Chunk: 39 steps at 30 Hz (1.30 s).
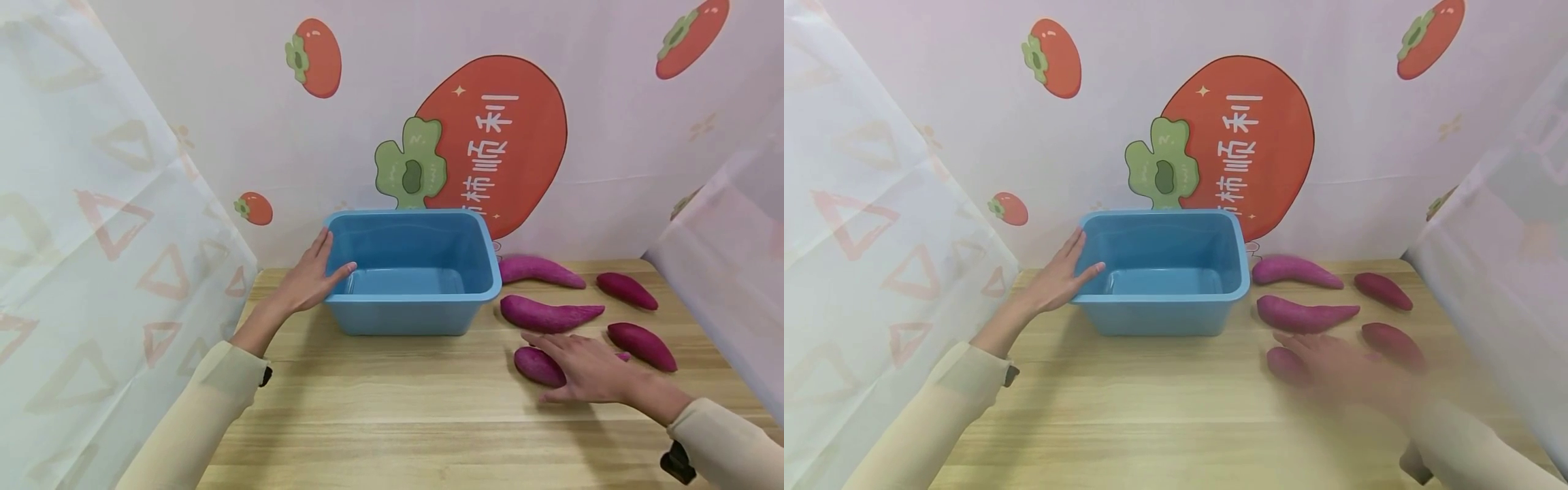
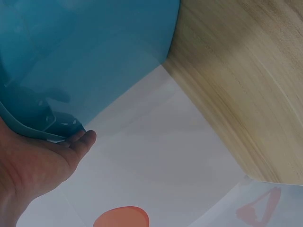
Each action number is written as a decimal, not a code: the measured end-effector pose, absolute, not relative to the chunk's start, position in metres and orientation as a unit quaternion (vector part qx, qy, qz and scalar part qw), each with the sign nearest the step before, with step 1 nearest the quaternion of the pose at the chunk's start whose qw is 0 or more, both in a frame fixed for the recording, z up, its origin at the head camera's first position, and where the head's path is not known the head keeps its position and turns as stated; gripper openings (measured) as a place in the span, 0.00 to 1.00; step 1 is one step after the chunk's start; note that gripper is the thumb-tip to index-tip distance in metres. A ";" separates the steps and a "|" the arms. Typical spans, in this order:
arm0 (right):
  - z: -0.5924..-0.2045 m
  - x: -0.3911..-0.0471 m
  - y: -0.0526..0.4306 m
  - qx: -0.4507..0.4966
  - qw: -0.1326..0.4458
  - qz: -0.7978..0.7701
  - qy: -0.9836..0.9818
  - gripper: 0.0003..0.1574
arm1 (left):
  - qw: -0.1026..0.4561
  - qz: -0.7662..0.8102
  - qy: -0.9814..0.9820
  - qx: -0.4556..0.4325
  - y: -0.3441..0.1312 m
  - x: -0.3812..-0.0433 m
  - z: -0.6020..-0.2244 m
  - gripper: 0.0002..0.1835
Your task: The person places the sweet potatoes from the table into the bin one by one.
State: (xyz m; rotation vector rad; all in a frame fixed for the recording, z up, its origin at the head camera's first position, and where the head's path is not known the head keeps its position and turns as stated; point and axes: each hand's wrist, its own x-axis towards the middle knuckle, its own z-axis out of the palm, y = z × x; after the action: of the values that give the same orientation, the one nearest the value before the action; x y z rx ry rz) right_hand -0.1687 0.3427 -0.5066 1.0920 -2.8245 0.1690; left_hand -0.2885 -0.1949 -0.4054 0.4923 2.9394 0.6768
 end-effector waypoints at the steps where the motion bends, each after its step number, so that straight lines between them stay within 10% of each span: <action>1: -0.506 -0.168 0.342 0.358 0.053 0.056 -0.931 0.70 | 0.041 0.222 0.961 0.161 -0.195 -0.288 -0.406 0.57; 39: -0.533 -0.171 0.344 0.345 0.062 0.068 -0.934 0.63 | 0.036 0.230 0.960 0.159 -0.195 -0.288 -0.405 0.56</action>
State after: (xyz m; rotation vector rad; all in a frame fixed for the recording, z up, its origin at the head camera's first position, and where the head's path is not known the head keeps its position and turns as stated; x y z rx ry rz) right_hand -0.1712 0.3444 -0.5331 1.0430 -2.8246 0.2049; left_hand -0.2877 -0.1947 -0.4048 0.4871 2.9479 0.7051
